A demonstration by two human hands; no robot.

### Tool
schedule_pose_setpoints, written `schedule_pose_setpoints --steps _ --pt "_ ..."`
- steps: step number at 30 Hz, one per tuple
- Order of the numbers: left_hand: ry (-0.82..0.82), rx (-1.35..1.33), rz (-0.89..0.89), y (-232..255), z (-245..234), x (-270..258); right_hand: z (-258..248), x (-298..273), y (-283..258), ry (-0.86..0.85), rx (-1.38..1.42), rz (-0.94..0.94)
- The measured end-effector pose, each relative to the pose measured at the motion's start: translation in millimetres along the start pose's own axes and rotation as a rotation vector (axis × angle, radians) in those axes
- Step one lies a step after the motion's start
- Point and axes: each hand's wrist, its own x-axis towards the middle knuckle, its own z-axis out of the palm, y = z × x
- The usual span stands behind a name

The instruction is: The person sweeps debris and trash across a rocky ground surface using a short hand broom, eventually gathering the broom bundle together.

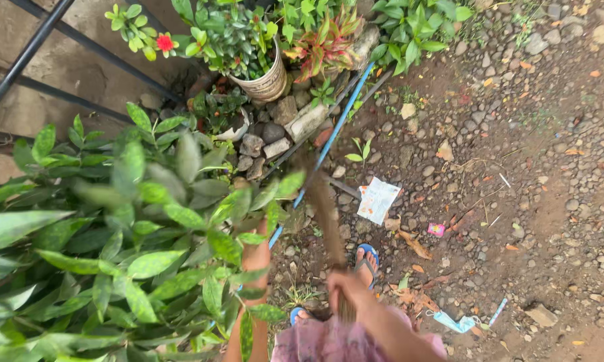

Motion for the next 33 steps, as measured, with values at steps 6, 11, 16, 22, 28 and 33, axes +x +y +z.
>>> schedule_pose_setpoints --steps 6,11,16,22,28,33 --pt "-0.071 0.211 -0.091 19 -15 -3 36 -21 64 0.018 -0.047 -0.23" --pt "0.004 -0.391 -0.309 33 -37 16 21 -36 -6 -0.082 0.2 -0.003" --pt "0.049 -0.714 -0.365 35 -37 11 34 -93 -51 0.158 0.19 -0.135" --pt "0.12 -0.602 -0.285 119 -97 34 -8 -44 -76 -0.073 0.212 0.105" --pt "0.08 -0.685 -0.734 192 -145 56 -13 -17 -107 0.109 0.247 -0.255" --pt "0.184 -0.963 -0.687 175 -109 53 -7 -61 -79 0.123 0.295 -0.156"
